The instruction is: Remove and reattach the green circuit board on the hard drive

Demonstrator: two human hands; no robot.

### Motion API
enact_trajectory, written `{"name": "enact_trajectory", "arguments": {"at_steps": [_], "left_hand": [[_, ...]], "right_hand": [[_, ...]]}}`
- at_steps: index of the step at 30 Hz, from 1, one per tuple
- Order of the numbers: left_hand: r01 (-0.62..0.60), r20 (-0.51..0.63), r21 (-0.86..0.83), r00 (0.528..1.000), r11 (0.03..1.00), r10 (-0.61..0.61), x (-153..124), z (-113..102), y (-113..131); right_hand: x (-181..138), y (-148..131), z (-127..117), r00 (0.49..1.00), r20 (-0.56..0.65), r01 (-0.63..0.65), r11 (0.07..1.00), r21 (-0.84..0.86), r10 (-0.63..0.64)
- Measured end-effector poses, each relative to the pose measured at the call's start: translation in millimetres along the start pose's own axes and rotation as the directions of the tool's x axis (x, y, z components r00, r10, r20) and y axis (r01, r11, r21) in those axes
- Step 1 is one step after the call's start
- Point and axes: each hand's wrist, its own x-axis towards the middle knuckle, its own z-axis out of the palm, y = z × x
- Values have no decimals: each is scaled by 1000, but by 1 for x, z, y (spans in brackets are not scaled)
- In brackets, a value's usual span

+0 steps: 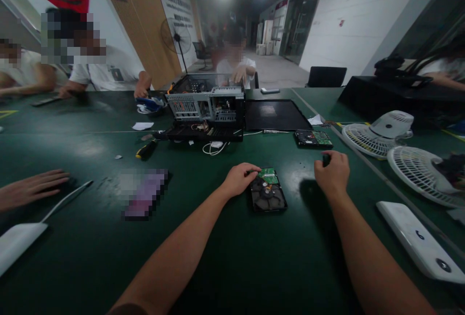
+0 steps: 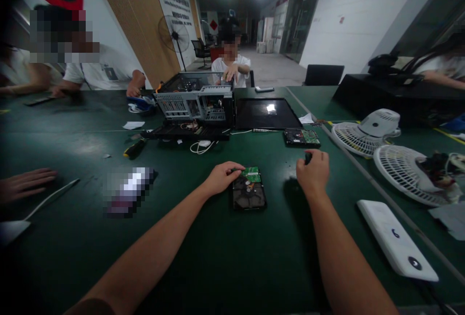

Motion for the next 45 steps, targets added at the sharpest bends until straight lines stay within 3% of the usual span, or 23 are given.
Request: {"name": "enact_trajectory", "arguments": {"at_steps": [4,8,21,23,25,29,34,45], "left_hand": [[-27,-12,2,1000,1000,27,0,-1,0],[-34,-20,43,999,999,35,0,-1,4],[17,-103,91,995,996,-7,0,8,4],[18,-139,115,990,993,-2,0,11,4],[19,-169,132,986,991,3,-1,14,5],[15,-181,142,983,990,11,-1,15,6],[39,-174,116,985,993,-18,1,15,2],[43,-187,88,982,995,-26,0,16,0]], "right_hand": [[-5,-1,5,942,336,43,982,-185,22],[-10,-8,7,891,451,94,954,-284,46],[-12,-11,10,856,517,143,946,-291,30],[-13,-19,6,853,520,169,960,-223,-30],[-16,-31,2,842,517,208,977,-48,-154],[-27,-58,-6,734,568,232,923,307,-373],[-40,-75,-5,649,601,251,877,410,-467],[-44,-79,-2,680,608,211,903,374,-410]]}}
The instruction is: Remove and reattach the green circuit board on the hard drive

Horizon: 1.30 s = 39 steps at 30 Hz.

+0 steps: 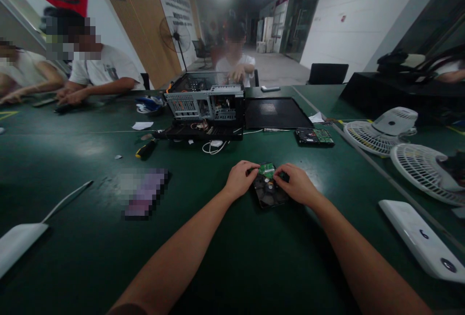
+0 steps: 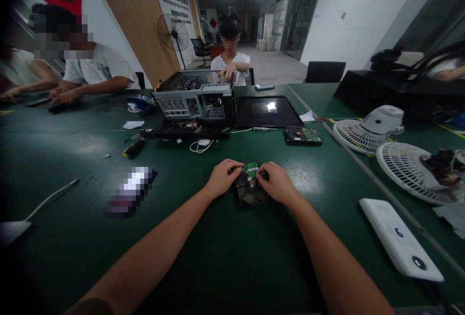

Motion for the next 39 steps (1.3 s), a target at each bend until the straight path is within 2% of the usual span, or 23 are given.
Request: {"name": "enact_trajectory", "arguments": {"at_steps": [3,6,9,12,15,18,22,24,27,29,32,35,39], "left_hand": [[0,3,1,1000,1000,0,0,-1,0],[9,19,4,1000,1000,-9,1,-1,1],[34,9,8,999,999,-34,2,0,2],[75,-9,0,997,997,-75,2,2,3],[96,-8,-11,995,995,-96,2,3,2],[105,-15,-26,994,994,-105,2,2,3],[129,-6,-55,992,990,-129,3,-1,4],[155,12,-80,988,985,-155,2,-2,5],[213,42,-124,977,969,-209,1,-2,6],[200,0,-106,980,974,-201,1,-2,8],[148,-108,27,984,989,-144,-1,-3,10],[225,-163,138,966,965,-202,0,-8,8],[285,-188,120,947,951,-260,2,-12,1]], "right_hand": [[0,1,-5,1000,-13,-20,1000,20,20],[0,6,-14,993,-29,-118,993,8,118],[-1,12,-22,966,79,-250,968,27,247],[-4,15,-27,897,306,-386,903,190,319],[-8,16,-32,807,512,-485,824,293,293],[-12,17,-42,731,632,-521,809,273,258],[-15,20,-53,641,746,-466,864,190,182],[-16,22,-53,650,739,-432,886,167,178],[-15,25,-51,697,692,-403,901,161,188],[-15,29,-49,719,667,-397,904,162,196],[-14,37,-50,765,607,-402,896,188,216],[-14,45,-52,811,521,-419,885,203,265],[-12,52,-52,855,411,-438,865,243,317]]}}
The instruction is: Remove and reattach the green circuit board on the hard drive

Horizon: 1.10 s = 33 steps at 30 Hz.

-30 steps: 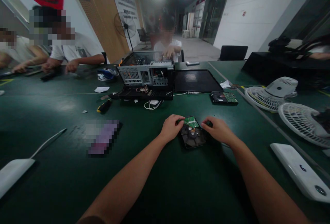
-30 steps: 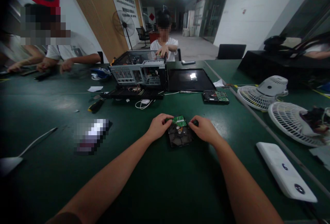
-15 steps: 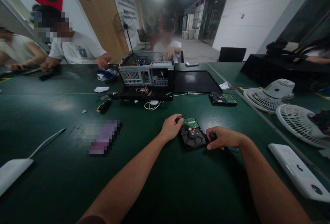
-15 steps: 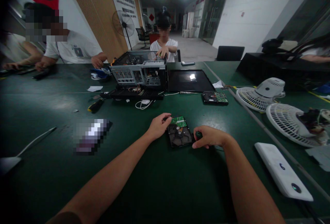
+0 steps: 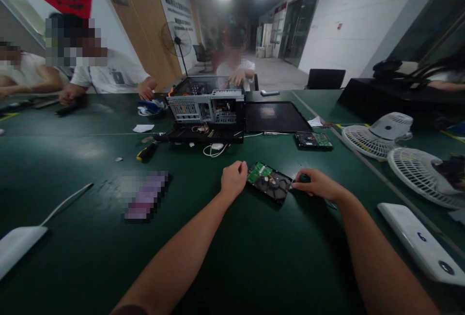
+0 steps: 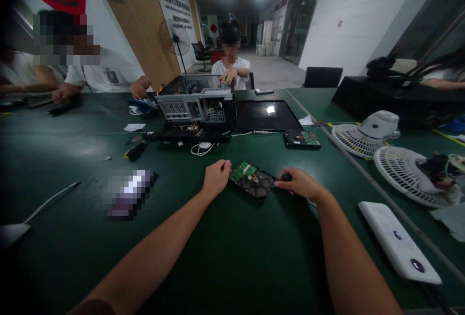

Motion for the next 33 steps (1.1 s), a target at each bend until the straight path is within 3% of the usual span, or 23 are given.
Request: {"name": "enact_trajectory", "arguments": {"at_steps": [5,9,12,16,25,28,33], "left_hand": [[6,5,-46,1000,999,-6,3,2,-6],[-15,27,-75,999,997,17,3,3,-6],[-37,41,-89,998,995,40,3,1,-6],[-83,57,-116,994,990,90,1,0,-4],[-210,150,-83,964,974,221,-5,12,0],[-219,188,-68,955,973,228,-5,10,1],[-196,200,-85,957,977,210,-4,10,0]], "right_hand": [[8,10,1,984,-176,33,945,326,26],[16,14,-1,940,-334,160,771,617,72],[19,9,-3,877,-475,324,646,691,68],[21,-1,1,739,-673,555,583,593,-19],[19,-26,37,564,-790,632,743,222,-243],[14,-35,48,551,-789,606,780,156,-271],[12,-38,58,577,-754,577,810,104,-314]]}}
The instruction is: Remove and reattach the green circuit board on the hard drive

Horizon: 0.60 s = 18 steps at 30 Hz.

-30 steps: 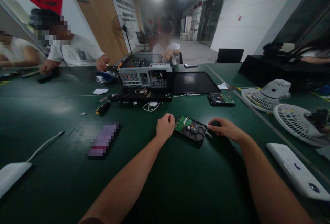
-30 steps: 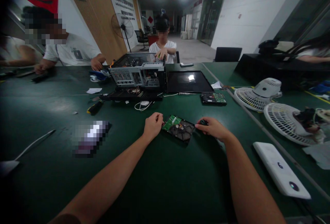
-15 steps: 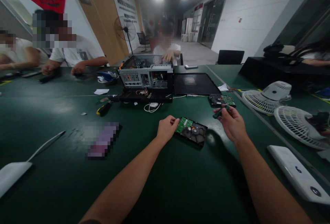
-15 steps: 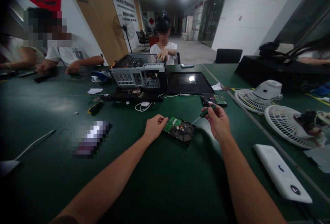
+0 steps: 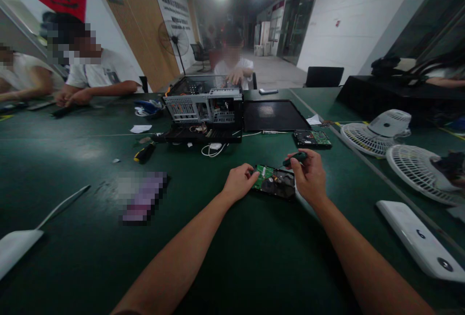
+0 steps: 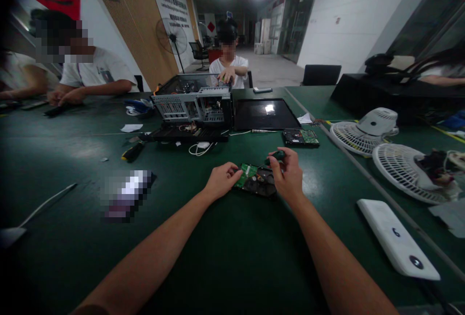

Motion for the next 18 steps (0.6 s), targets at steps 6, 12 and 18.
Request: {"name": "enact_trajectory", "arguments": {"at_steps": [6,12,18], "left_hand": [[-16,-11,-13,1000,1000,16,1,3,-3],[-15,-27,-16,1000,1000,15,1,4,-3],[3,-7,-32,1000,999,-3,2,3,-2]], "right_hand": [[-1,0,0,1000,13,0,1000,-31,1],[-2,-1,1,1000,23,-8,999,-48,9],[-2,-2,0,1000,27,16,993,-114,-13]]}}
